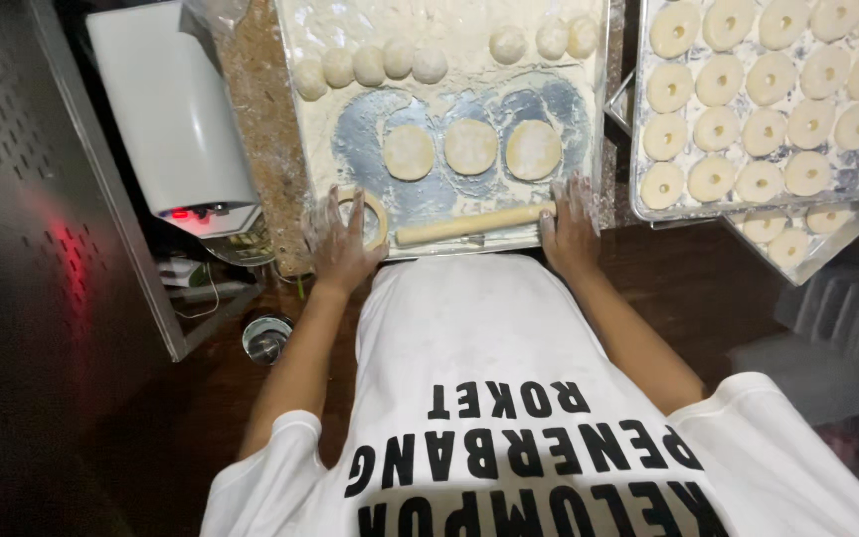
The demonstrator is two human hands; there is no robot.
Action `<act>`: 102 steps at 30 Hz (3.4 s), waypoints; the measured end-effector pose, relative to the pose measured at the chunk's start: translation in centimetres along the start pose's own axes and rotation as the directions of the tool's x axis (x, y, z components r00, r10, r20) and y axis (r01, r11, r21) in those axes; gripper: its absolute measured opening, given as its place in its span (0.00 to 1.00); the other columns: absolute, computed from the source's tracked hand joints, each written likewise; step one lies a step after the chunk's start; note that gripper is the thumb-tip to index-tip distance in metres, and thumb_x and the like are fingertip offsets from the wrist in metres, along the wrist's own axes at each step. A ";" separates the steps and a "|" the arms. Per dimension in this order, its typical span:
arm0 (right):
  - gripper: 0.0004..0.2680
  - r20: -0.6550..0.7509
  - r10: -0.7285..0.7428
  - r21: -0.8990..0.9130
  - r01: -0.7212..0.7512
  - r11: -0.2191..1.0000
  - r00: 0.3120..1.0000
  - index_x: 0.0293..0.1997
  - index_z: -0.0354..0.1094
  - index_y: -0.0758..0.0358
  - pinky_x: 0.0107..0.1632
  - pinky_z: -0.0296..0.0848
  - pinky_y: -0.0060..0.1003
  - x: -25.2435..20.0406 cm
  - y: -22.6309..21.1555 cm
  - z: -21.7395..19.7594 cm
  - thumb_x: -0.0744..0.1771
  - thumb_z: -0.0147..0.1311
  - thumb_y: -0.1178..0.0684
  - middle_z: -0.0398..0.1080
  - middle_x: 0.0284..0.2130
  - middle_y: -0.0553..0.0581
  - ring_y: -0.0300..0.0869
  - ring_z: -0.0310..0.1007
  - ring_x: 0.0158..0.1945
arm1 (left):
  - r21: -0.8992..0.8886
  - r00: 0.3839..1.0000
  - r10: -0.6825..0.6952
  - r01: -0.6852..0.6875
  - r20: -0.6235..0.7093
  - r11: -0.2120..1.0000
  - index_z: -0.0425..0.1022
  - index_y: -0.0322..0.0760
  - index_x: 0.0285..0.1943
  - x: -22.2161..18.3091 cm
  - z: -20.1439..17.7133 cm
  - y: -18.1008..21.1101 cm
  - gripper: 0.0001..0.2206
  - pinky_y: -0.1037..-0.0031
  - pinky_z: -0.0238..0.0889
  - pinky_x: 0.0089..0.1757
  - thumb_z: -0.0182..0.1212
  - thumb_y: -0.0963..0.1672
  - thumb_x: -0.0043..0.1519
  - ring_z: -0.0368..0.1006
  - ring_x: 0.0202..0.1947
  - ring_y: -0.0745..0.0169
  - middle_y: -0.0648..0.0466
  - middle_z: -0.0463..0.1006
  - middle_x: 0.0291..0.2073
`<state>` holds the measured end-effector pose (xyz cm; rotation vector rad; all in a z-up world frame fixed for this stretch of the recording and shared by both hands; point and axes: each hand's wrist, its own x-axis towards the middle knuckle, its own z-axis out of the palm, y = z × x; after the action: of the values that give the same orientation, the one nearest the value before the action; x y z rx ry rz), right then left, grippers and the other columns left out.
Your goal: The person shapes dough into rings by hand and with a cutter, then places them onto a tray.
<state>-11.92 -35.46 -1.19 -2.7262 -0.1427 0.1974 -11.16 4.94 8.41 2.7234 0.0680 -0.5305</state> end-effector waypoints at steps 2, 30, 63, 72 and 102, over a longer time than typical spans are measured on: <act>0.19 -0.074 -0.021 -0.108 0.013 0.994 0.997 0.70 0.63 0.53 0.67 0.60 0.55 0.7 0.3 0.1 0.71 0.47 0.41 0.61 0.68 0.64 0.58 0.63 0.68 | -0.046 0.991 0.041 -0.047 -0.130 0.998 0.51 0.50 0.83 2.5 2.0 -1.9 0.49 0.40 0.71 0.49 0.69 0.58 0.51 0.58 0.67 0.22 0.38 0.51 0.75; 0.19 -0.325 -0.096 -0.231 0.019 0.973 0.941 0.65 0.72 0.52 0.65 0.65 0.46 -1.1 0.3 2.3 0.70 0.46 0.38 0.72 0.59 0.59 0.51 0.70 0.64 | 0.124 0.754 0.051 0.040 -0.654 0.992 0.56 0.59 0.80 12.1 11.8 -2.0 0.51 0.31 0.61 0.54 0.71 0.67 0.47 0.63 0.68 0.29 0.40 0.62 0.70; 0.19 -0.212 0.005 -0.191 -0.046 0.981 0.977 0.62 0.69 0.66 0.62 0.66 0.58 2.0 0.8 1.7 0.68 0.51 0.46 0.66 0.63 0.71 0.64 0.66 0.65 | 0.133 0.578 0.223 -0.194 -0.785 0.972 0.65 0.40 0.75 14.9 9.8 -0.1 0.46 0.42 0.60 0.59 0.73 0.61 0.51 0.67 0.63 0.29 0.32 0.63 0.67; 0.22 -0.037 0.146 -0.112 -0.149 0.982 0.989 0.72 0.61 0.52 0.66 0.64 0.56 4.3 1.3 1.2 0.68 0.45 0.41 0.60 0.68 0.64 0.60 0.61 0.69 | 0.120 0.641 0.341 -0.362 -0.688 0.924 0.64 0.43 0.73 16.7 10.5 -0.1 0.49 0.38 0.57 0.58 0.77 0.60 0.42 0.67 0.61 0.29 0.33 0.67 0.63; 0.19 -0.231 -0.009 -0.097 -0.014 0.995 0.973 0.67 0.64 0.60 0.70 0.58 0.51 1.7 -1.0 0.8 0.70 0.46 0.42 0.65 0.61 0.66 0.57 0.64 0.67 | -0.059 0.657 0.616 -0.704 -0.435 0.708 0.50 0.57 0.80 16.7 9.6 8.5 0.53 0.40 0.60 0.56 0.77 0.58 0.44 0.63 0.67 0.27 0.35 0.61 0.70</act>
<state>-10.46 -34.07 -1.71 -2.8217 -0.0846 -0.1302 1.97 -6.82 -3.15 2.3381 -0.7150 0.2296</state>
